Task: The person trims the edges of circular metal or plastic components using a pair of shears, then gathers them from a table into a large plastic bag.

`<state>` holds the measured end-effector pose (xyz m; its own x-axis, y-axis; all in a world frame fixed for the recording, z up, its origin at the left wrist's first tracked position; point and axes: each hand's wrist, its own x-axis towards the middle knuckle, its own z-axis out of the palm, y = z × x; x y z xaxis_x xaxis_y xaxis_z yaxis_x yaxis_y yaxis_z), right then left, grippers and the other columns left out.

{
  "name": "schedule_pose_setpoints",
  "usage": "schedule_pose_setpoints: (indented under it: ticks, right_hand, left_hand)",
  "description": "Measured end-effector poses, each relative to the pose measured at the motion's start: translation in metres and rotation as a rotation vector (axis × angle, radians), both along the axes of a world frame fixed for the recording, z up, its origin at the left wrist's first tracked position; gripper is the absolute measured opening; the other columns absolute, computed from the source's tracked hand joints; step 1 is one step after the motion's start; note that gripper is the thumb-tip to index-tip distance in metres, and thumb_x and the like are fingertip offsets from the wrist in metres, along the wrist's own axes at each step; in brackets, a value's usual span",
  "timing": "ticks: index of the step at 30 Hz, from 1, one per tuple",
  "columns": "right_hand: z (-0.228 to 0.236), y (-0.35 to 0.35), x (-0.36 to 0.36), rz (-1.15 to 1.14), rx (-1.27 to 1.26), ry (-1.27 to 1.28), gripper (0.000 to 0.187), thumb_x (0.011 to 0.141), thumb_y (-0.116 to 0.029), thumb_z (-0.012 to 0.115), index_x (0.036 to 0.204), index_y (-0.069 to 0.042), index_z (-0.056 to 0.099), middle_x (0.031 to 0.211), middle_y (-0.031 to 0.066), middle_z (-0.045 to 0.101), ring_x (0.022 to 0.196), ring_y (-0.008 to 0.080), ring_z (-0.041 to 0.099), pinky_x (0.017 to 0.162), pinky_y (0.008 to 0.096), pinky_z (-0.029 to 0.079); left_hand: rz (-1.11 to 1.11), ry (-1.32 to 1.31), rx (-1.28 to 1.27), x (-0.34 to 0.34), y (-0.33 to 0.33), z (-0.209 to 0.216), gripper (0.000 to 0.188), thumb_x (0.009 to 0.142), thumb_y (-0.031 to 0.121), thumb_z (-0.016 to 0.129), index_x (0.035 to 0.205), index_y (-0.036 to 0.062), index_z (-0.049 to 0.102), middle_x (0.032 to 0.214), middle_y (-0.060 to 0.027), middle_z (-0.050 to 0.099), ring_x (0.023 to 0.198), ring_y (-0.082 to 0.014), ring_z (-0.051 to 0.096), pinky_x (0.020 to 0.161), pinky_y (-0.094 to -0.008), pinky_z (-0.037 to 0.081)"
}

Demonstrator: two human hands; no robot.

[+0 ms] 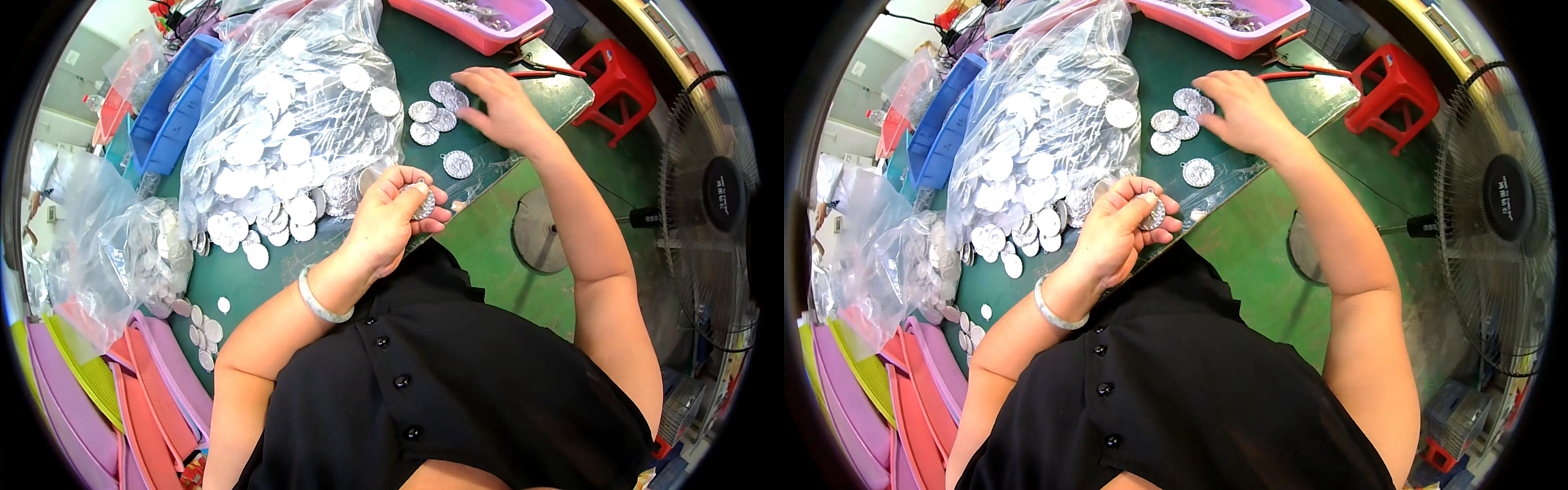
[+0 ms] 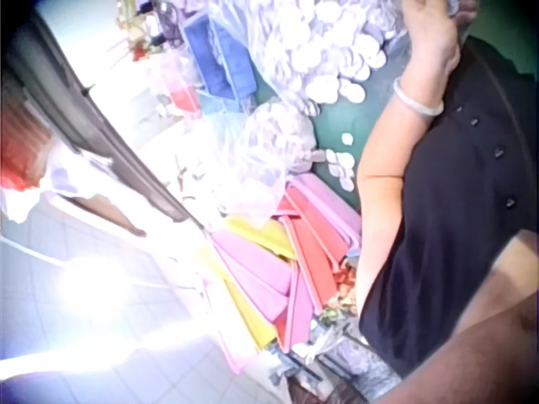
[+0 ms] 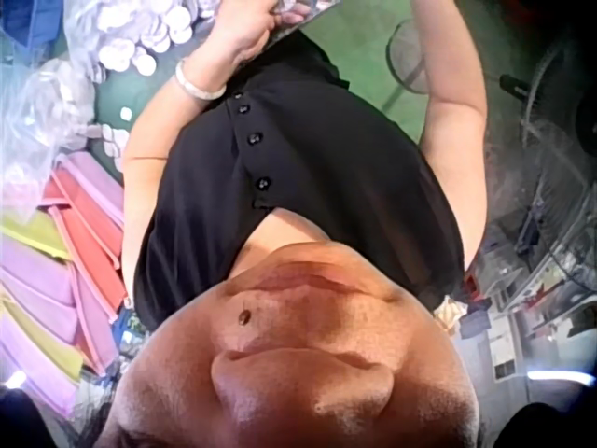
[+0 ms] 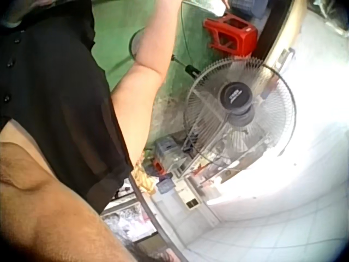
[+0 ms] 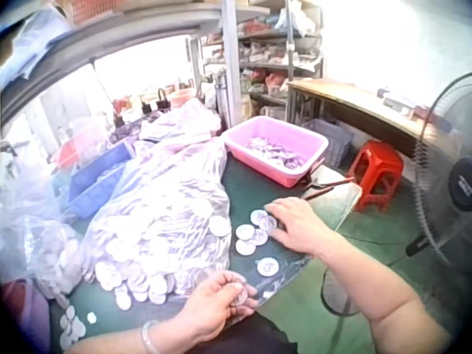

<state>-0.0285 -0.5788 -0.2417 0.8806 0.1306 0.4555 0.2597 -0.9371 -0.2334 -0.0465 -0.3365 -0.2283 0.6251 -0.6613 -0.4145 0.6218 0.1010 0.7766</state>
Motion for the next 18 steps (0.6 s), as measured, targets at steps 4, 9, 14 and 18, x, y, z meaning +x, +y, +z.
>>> schedule_pose_setpoints:
  ticks: [4,9,14,18]
  right_hand:
    - [-0.003,0.007,0.005,0.034,0.016,0.079,0.027,0.069,-0.011,0.065,0.094,-0.004,0.057,0.097,0.0074,0.056,0.092,0.0257,0.051,0.083,0.0353,0.039]
    - [0.006,0.0,-0.008,0.051,-0.015,0.123,0.013,0.069,0.001,0.057,0.08,-0.004,0.054,0.084,0.0063,0.052,0.087,0.0244,0.05,0.083,0.0353,0.038]
    - [0.012,-0.007,-0.006,0.068,-0.011,0.159,0.017,0.069,0.0,0.057,0.085,-0.004,0.054,0.086,0.008,0.053,0.09,0.0265,0.05,0.082,0.0353,0.039]
    - [0.004,-0.008,0.01,0.014,0.069,0.07,0.032,0.07,-0.002,0.059,0.102,-0.005,0.053,0.096,0.0085,0.057,0.097,0.0272,0.049,0.085,0.0345,0.04]
  left_hand:
    - [-0.012,0.036,-0.008,0.001,0.001,0.001,0.016,0.089,0.009,0.045,0.102,0.0027,0.049,0.09,-0.0099,0.058,0.075,-0.0167,0.059,0.065,-0.0264,0.049]
    - [-0.06,0.048,-0.029,0.003,0.004,-0.001,0.018,0.088,0.007,0.047,0.105,0.0011,0.049,0.091,-0.0098,0.058,0.077,-0.0163,0.059,0.067,-0.0262,0.049]
    - [-0.084,0.055,-0.039,0.005,0.004,-0.003,0.017,0.087,0.005,0.047,0.103,0.0011,0.049,0.092,-0.0099,0.058,0.078,-0.0158,0.059,0.067,-0.0256,0.049]
    - [-0.102,0.052,-0.026,0.005,0.004,-0.001,0.016,0.086,0.004,0.047,0.101,0.0013,0.048,0.093,-0.0099,0.058,0.078,-0.0156,0.059,0.067,-0.025,0.048]
